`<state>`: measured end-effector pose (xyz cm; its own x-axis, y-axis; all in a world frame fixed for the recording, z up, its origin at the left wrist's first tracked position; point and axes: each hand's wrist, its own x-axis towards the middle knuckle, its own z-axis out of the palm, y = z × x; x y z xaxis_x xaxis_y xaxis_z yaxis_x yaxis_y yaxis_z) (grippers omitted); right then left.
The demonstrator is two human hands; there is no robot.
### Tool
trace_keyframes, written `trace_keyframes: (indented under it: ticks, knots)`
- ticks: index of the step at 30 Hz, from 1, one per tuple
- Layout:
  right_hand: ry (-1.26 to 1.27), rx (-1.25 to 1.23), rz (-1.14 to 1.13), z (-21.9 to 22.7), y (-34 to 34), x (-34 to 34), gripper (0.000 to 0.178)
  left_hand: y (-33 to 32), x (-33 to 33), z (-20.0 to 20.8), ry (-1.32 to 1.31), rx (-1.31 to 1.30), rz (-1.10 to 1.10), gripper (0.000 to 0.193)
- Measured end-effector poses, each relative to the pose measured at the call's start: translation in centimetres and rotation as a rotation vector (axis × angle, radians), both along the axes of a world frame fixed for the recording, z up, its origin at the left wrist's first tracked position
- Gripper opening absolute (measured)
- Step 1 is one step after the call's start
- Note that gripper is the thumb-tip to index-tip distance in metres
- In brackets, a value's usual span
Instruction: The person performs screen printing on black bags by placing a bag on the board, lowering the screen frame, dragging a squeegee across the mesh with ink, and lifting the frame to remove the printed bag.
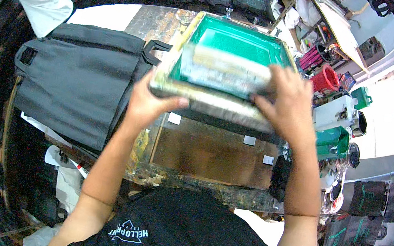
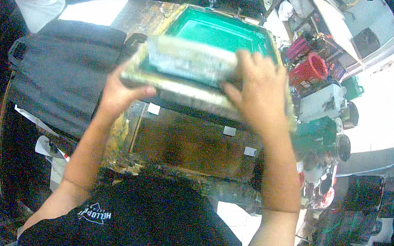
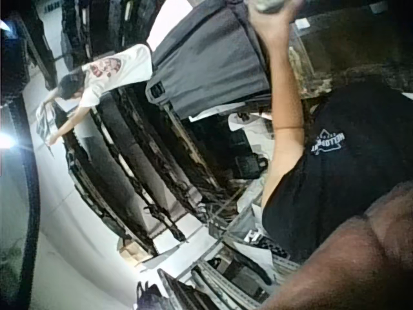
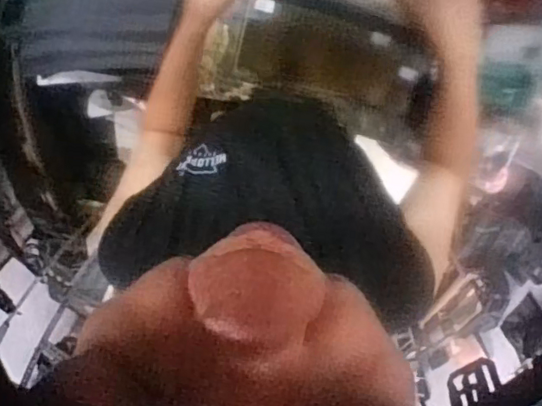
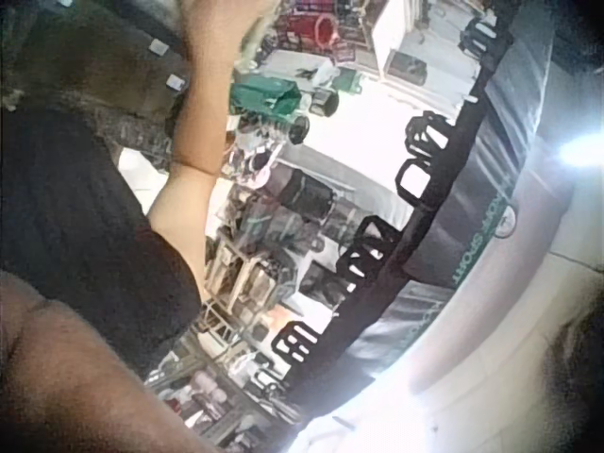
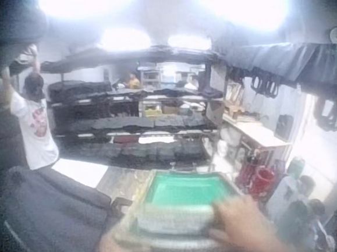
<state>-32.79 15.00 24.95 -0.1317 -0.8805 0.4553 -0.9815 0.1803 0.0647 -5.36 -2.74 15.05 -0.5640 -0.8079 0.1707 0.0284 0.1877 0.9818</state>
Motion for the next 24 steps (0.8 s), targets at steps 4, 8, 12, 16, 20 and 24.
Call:
trace_keyframes:
  ticks: [4, 8, 12, 16, 20, 24]
  knots:
    - [-0.194, 0.181, -0.033, -5.1, 0.4, 0.5, 0.066, 2.8, 2.1, -7.8, -0.268, -0.207, 0.136, 0.106]
    - [-0.212, 0.243, -0.111, -7.1, 0.6, -0.7, 0.068, 3.4, 3.4, -12.3, -0.525, -0.617, 0.234, 0.122]
    - [-0.203, 0.288, -0.036, -7.7, 1.7, 0.5, 0.069, 2.9, 3.5, -13.0, -0.469, -0.632, 0.200, 0.130]
    - [-0.227, 0.331, -0.148, -9.7, 1.9, 2.8, 0.066, 2.8, 3.4, -12.8, -0.471, -0.616, 0.165, 0.130]
    - [-0.132, 0.141, -0.097, -11.6, -0.9, 0.1, 0.063, 2.7, 3.6, -12.7, -0.474, -0.617, 0.151, 0.131]
    - [-0.050, 0.111, -0.124, -13.1, -6.8, -5.2, 0.065, 2.7, 3.7, -12.6, -0.475, -0.614, 0.136, 0.132]
